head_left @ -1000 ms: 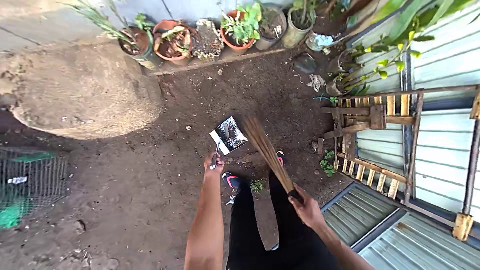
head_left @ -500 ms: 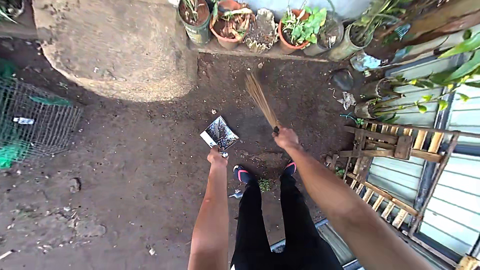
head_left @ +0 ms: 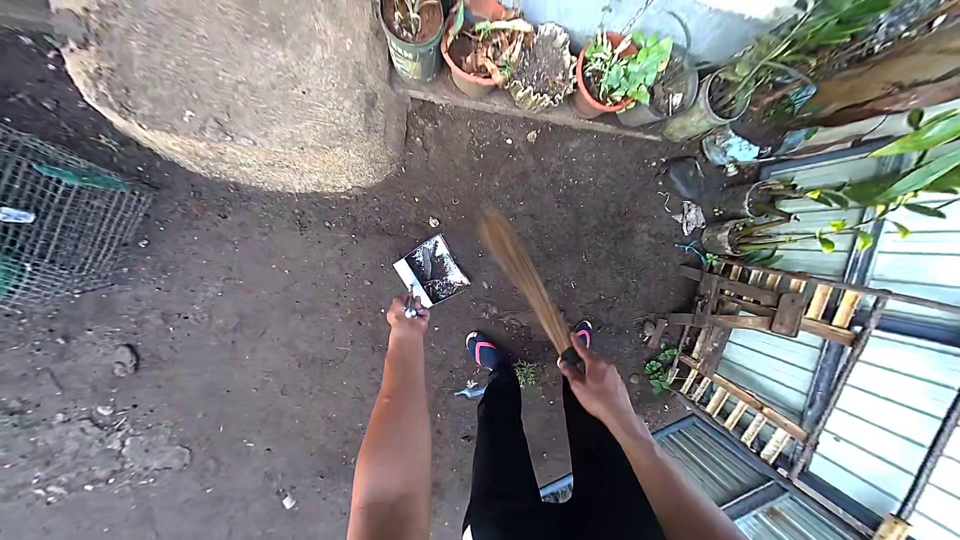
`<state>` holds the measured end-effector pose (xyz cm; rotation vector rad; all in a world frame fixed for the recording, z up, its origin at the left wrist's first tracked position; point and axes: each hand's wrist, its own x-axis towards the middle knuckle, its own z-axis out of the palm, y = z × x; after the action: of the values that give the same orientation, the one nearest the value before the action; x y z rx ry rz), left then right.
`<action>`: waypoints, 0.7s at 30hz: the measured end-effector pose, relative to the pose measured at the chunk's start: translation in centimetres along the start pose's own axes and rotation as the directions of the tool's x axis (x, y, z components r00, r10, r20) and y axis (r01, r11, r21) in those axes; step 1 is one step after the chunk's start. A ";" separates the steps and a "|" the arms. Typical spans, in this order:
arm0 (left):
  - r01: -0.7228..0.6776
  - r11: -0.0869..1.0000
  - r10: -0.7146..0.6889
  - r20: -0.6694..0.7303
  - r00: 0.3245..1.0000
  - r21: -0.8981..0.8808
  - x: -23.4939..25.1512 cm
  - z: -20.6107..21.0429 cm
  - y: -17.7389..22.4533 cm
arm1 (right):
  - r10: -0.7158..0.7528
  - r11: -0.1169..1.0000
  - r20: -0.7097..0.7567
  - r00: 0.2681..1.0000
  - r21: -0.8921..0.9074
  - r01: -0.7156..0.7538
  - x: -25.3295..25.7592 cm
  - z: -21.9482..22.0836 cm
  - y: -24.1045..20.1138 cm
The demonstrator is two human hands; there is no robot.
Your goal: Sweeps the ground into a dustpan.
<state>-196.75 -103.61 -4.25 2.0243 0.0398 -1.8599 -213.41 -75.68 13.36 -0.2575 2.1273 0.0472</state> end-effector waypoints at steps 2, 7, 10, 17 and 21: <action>0.015 1.000 -0.016 0.004 1.000 0.018 -0.6 -0.3 -0.2 | 0.060 0.998 -0.088 0.994 -0.012 -0.061 4.7 0.5 -0.6; -0.008 1.000 0.008 -0.034 0.999 -0.008 -0.5 0.3 -0.5 | 0.019 0.996 0.062 0.998 -0.089 -0.013 8.7 5.3 -4.6; 0.038 0.998 -0.040 -0.038 0.998 -0.053 0.4 -0.5 -0.1 | -0.054 0.998 0.163 0.985 -0.013 0.057 1.8 6.4 -4.5; 0.110 0.942 -0.070 0.134 0.989 -0.317 -0.8 -9.9 4.6 | -0.200 0.977 0.017 0.980 0.083 0.198 -7.0 3.1 -4.1; 0.129 0.870 -0.049 0.176 0.983 -0.477 -3.4 -16.3 6.8 | -0.148 0.976 0.055 0.987 0.169 0.137 -6.0 -3.0 -4.8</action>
<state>-179.71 -104.18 1.48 1.5456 0.5160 -1.8275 -211.88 -79.76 20.31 -0.3053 2.0272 -0.2004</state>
